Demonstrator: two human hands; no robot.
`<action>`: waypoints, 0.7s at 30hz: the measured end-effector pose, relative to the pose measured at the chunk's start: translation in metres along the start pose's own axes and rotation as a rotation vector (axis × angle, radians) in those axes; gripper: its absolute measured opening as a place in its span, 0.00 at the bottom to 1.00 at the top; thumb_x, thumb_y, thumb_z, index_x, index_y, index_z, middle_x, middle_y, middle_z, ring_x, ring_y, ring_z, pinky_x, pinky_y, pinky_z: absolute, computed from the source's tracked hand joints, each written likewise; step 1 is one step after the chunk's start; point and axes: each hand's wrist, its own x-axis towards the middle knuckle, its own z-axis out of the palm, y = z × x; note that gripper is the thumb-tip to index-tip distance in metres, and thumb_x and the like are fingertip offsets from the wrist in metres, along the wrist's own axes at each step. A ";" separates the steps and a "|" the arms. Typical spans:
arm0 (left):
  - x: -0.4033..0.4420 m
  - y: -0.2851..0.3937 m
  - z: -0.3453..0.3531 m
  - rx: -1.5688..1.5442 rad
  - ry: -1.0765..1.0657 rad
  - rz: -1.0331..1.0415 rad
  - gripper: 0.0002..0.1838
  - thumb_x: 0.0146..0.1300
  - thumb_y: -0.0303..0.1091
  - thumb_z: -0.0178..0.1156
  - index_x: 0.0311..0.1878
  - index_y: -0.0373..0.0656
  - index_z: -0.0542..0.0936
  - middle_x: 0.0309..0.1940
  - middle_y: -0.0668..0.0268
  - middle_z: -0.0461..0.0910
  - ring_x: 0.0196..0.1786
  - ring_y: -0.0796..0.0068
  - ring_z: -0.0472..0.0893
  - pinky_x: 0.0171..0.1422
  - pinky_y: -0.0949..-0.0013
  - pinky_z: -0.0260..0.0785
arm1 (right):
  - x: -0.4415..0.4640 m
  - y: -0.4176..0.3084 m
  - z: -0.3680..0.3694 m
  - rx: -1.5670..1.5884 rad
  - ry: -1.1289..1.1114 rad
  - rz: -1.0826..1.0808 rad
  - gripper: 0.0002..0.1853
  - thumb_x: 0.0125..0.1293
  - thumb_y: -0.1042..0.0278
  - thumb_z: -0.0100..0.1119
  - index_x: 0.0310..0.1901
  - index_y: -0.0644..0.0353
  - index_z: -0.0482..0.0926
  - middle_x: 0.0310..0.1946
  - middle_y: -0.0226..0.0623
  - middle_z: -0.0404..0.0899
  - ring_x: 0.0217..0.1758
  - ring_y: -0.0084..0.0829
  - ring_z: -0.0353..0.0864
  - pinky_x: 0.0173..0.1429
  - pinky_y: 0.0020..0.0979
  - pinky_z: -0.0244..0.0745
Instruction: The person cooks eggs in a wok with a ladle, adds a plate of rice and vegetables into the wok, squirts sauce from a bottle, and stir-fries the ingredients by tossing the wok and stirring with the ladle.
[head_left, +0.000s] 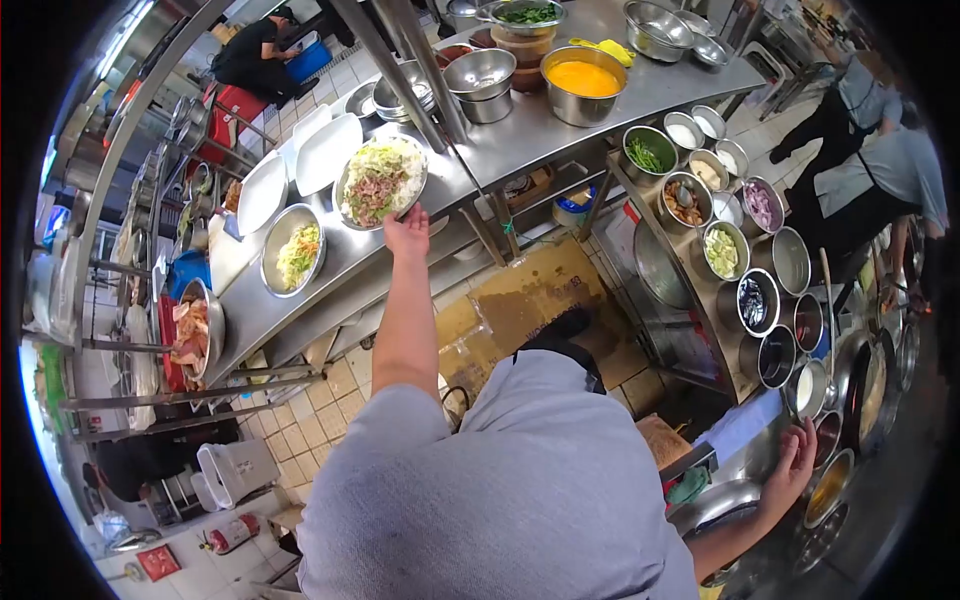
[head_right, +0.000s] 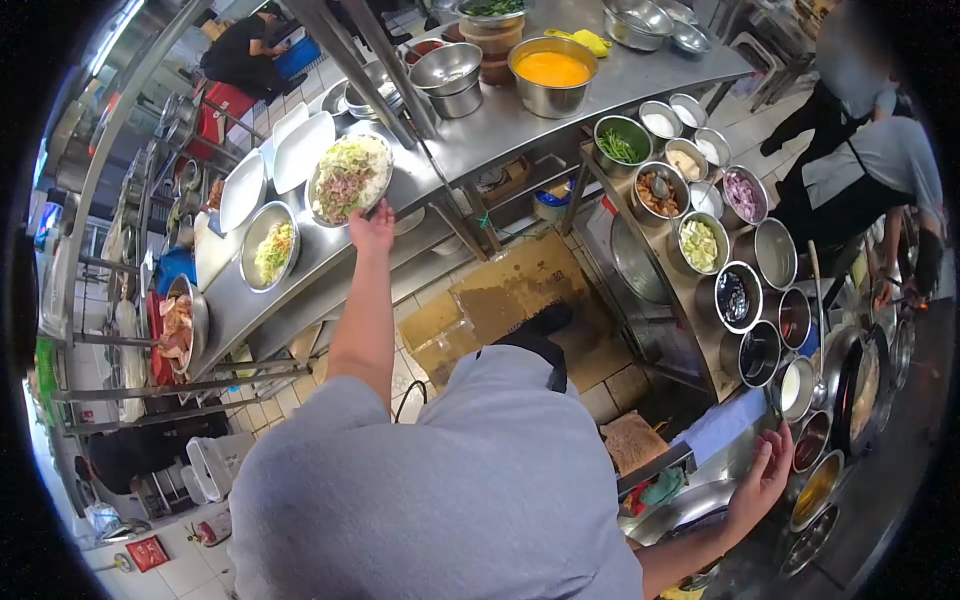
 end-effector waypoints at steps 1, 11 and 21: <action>0.008 0.000 -0.001 0.037 0.031 0.078 0.17 0.66 0.37 0.49 0.56 0.43 0.69 0.46 0.56 0.78 0.43 0.65 0.81 0.45 0.62 0.73 | -0.006 0.000 0.000 0.022 0.024 0.022 0.20 0.76 0.66 0.49 0.67 0.60 0.69 0.48 0.33 0.77 0.50 0.23 0.75 0.56 0.26 0.68; -0.043 0.009 -0.047 0.429 -0.051 -0.009 0.15 0.62 0.28 0.52 0.52 0.38 0.71 0.43 0.57 0.76 0.37 0.60 0.76 0.36 0.60 0.70 | -0.147 0.099 -0.066 -0.148 0.196 0.487 0.21 0.74 0.64 0.53 0.65 0.59 0.71 0.52 0.39 0.77 0.50 0.27 0.77 0.55 0.28 0.74; -0.161 -0.208 0.052 1.245 -0.882 -0.823 0.14 0.64 0.32 0.49 0.50 0.37 0.74 0.45 0.59 0.80 0.42 0.65 0.81 0.34 0.65 0.73 | -0.273 0.060 0.064 -0.038 0.517 0.813 0.52 0.62 0.57 0.69 0.78 0.53 0.42 0.61 0.54 0.67 0.56 0.41 0.76 0.52 0.34 0.80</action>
